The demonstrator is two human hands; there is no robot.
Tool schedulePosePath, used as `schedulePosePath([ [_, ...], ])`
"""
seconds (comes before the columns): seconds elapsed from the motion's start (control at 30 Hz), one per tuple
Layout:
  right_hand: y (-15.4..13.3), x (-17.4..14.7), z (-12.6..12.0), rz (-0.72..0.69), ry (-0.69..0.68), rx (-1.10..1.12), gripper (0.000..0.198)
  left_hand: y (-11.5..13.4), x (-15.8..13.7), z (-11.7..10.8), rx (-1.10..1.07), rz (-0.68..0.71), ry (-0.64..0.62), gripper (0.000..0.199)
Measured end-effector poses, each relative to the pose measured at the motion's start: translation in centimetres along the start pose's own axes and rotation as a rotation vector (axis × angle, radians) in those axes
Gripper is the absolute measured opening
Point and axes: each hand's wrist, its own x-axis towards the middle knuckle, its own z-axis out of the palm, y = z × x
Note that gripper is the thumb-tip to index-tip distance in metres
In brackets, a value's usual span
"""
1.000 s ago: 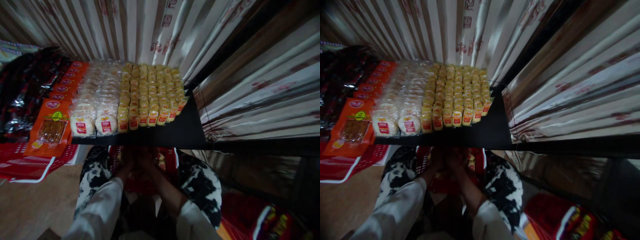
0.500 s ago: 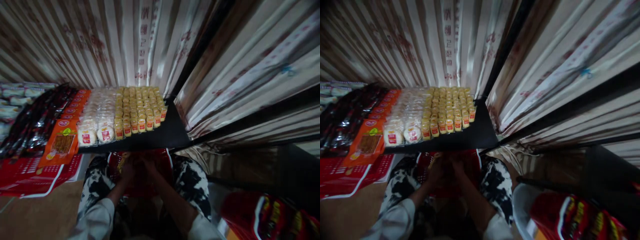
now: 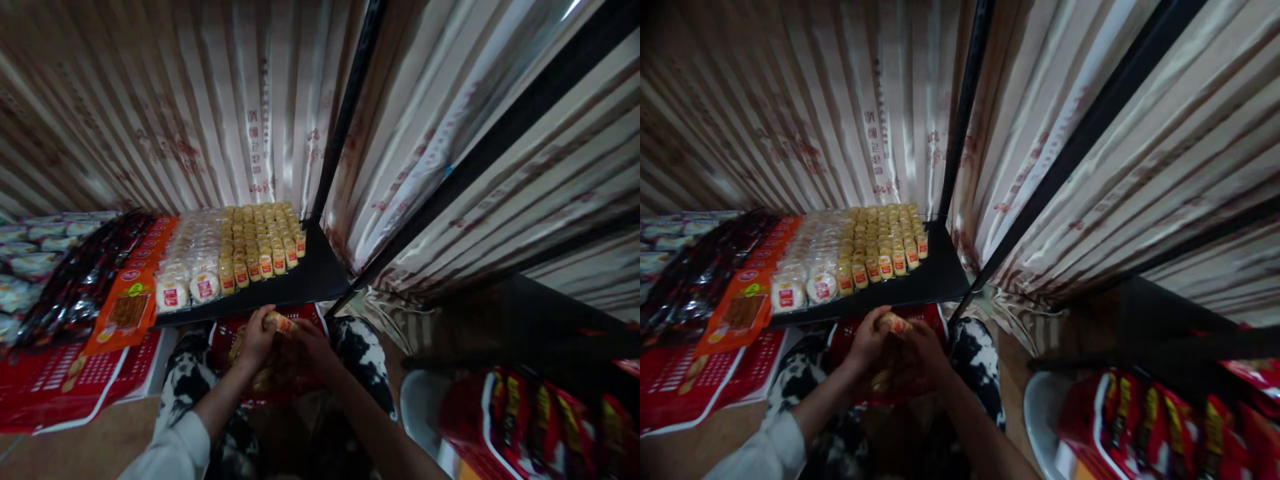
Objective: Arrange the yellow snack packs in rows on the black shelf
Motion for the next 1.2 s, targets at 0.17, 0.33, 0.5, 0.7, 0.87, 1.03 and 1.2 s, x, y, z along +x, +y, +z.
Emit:
schedulePosePath([
  [0.17,-3.3,1.4,-1.7,-0.109,0.028,-0.182,0.033,4.2,2.0,-0.1,-0.141,0.054,-0.112,0.050],
  [0.33,-6.3,2.8,-3.1,-0.354,0.076,-0.561,0.030,7.9,3.6,0.5,-0.127,0.108,-0.181,0.053],
  [0.5,-6.3,5.6,-4.4,-0.414,0.171,-0.516,0.032,9.3,5.8,2.8,0.008,0.151,-0.083,0.044],
  [0.7,-6.8,11.7,-5.6,-0.418,0.344,-0.426,0.027,9.7,8.0,4.7,0.262,0.339,0.084,0.046],
  [0.87,-7.1,15.5,-5.9,-0.430,0.414,-0.429,0.028,9.7,8.8,5.0,0.543,0.483,0.069,0.040],
  [1.03,-6.7,16.9,-5.5,-0.450,0.386,-0.494,0.029,8.8,9.6,5.6,0.730,0.614,0.018,0.037],
  [1.2,-6.5,17.2,-5.3,-0.465,0.375,-0.512,0.029,7.6,10.1,6.0,0.843,0.659,0.002,0.038],
])
